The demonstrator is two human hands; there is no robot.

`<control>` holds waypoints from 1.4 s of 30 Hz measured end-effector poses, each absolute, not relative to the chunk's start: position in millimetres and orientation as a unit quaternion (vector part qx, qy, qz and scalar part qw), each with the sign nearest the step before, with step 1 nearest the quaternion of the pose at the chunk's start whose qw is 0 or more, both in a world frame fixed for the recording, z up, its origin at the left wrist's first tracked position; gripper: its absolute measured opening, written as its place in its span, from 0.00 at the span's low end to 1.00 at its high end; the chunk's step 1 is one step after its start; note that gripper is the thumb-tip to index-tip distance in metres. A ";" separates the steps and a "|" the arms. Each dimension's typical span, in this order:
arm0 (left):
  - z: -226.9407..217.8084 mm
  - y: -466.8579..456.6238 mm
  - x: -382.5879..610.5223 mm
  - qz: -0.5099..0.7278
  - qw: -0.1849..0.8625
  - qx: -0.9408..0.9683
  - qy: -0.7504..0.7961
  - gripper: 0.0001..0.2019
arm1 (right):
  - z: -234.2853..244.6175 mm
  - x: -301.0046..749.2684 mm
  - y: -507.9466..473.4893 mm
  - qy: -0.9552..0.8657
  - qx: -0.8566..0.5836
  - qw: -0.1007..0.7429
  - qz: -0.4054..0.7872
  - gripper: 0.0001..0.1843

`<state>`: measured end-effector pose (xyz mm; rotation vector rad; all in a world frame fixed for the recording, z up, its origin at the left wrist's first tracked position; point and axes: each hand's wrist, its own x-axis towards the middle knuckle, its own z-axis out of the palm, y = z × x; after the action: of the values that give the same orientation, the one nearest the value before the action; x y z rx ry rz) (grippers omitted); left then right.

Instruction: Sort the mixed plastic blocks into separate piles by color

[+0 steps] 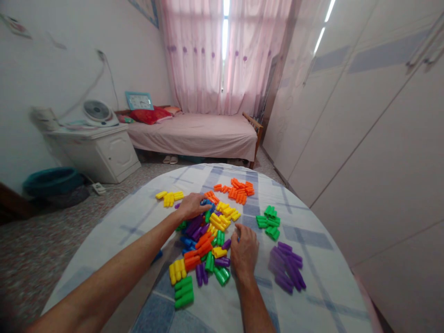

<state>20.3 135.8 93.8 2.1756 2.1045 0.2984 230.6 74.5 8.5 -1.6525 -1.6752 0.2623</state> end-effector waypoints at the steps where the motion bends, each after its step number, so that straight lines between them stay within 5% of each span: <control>1: 95.0 138.3 25.3 0.085 0.054 0.710 0.697 0.20 | 8.2 230.6 74.8 -0.655 -0.648 0.376 0.101 0.17; 12: 101.3 160.0 47.9 0.052 0.128 0.631 0.764 0.23 | 5.5 230.9 75.8 -0.657 -0.649 0.371 0.096 0.17; 32: 87.2 122.6 -14.7 0.321 0.121 0.647 0.681 0.16 | 9.6 231.0 74.2 -0.660 -0.642 0.377 0.103 0.17; 42: 92.6 124.2 23.9 0.117 0.034 0.765 0.632 0.13 | 7.8 232.6 76.1 -0.666 -0.638 0.373 0.104 0.17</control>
<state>23.9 124.2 92.6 2.3531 1.9428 0.3609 232.6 76.1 7.8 -1.6346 -1.7055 0.2661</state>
